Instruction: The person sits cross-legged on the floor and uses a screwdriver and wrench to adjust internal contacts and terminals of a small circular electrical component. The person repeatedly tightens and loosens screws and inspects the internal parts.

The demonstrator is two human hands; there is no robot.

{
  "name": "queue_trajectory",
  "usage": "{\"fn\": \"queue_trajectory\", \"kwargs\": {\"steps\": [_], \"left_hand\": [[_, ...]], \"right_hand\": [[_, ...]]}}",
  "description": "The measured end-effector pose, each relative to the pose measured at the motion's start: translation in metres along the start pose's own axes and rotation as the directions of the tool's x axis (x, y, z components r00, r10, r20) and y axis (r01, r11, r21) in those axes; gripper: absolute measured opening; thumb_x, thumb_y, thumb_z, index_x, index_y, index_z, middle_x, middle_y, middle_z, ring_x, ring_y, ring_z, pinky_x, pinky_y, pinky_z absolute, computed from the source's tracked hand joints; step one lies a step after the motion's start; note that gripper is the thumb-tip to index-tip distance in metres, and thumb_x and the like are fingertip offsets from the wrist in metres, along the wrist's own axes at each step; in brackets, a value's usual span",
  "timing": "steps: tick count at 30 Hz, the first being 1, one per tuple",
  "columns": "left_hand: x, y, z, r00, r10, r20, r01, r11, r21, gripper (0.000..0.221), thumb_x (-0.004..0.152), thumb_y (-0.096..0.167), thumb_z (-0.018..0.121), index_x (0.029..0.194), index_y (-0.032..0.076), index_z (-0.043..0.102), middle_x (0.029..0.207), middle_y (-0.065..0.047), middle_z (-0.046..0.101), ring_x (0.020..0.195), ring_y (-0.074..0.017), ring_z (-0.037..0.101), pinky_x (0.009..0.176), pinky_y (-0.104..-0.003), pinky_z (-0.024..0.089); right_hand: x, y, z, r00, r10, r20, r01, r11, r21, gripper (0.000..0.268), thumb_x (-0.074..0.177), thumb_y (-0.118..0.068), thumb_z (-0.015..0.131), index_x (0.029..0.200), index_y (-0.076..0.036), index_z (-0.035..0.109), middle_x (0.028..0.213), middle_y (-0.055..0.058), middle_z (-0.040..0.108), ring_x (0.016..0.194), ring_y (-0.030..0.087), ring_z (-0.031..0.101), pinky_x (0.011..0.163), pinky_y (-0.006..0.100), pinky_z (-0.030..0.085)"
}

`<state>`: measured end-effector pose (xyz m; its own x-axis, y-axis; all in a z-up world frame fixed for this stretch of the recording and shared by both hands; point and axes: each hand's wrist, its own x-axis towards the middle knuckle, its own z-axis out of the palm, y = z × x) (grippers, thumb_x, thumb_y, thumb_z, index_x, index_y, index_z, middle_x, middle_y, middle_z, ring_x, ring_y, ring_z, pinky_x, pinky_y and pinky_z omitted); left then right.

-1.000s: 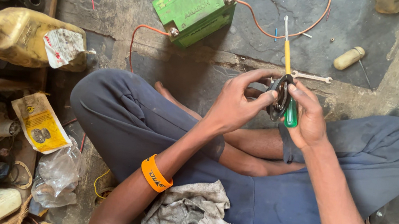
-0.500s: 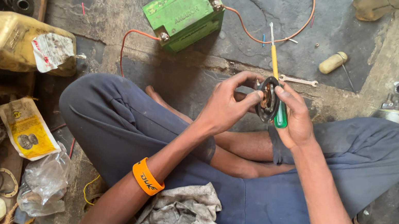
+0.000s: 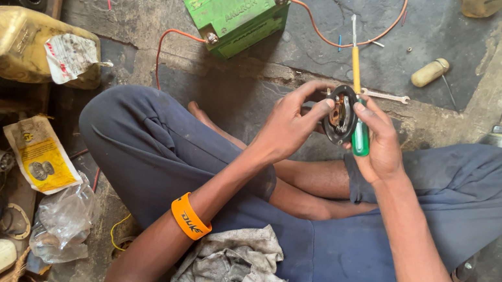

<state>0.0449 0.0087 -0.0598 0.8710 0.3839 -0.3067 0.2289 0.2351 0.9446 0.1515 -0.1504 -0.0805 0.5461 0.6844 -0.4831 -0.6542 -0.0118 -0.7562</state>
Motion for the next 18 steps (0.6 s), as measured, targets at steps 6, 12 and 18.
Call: {"fn": "queue_trajectory", "kwargs": {"steps": [6, 12, 18], "left_hand": [[0.000, -0.002, -0.003, 0.989, 0.117, -0.085, -0.094, 0.968, 0.231, 0.038, 0.086, 0.015, 0.072, 0.122, 0.004, 0.063, 0.100, -0.012, 0.075, 0.093, -0.0184, 0.075, 0.078, -0.034, 0.061], [0.001, -0.004, -0.009, 0.981, 0.138, -0.135, -0.089, 0.943, 0.320, 0.040, 0.081, 0.010, 0.075, 0.118, 0.004, 0.063, 0.100, -0.013, 0.075, 0.097, -0.0247, 0.075, 0.084, -0.037, 0.058], [0.002, -0.010, -0.012, 0.981, 0.163, -0.103, -0.129, 0.952, 0.278, 0.035, 0.084, 0.006, 0.071, 0.118, 0.003, 0.060, 0.107, -0.013, 0.074, 0.105, -0.0245, 0.075, 0.090, -0.036, 0.057]], "right_hand": [[0.001, 0.005, 0.002, 0.999, -0.034, -0.010, 0.033, 0.999, -0.037, 0.028, 0.102, -0.020, 0.056, 0.127, -0.008, 0.058, 0.097, 0.000, 0.067, 0.077, 0.007, 0.063, 0.058, 0.024, 0.049], [0.000, 0.010, 0.001, 0.995, -0.103, -0.010, 0.102, 0.992, -0.068, 0.026, 0.100, -0.013, 0.058, 0.125, -0.004, 0.057, 0.098, 0.001, 0.062, 0.079, 0.008, 0.059, 0.062, 0.026, 0.050], [-0.003, 0.008, 0.003, 0.989, -0.147, 0.001, 0.145, 0.980, -0.136, 0.024, 0.100, -0.009, 0.059, 0.123, -0.002, 0.058, 0.100, 0.002, 0.063, 0.080, 0.008, 0.058, 0.061, 0.027, 0.050]]}}
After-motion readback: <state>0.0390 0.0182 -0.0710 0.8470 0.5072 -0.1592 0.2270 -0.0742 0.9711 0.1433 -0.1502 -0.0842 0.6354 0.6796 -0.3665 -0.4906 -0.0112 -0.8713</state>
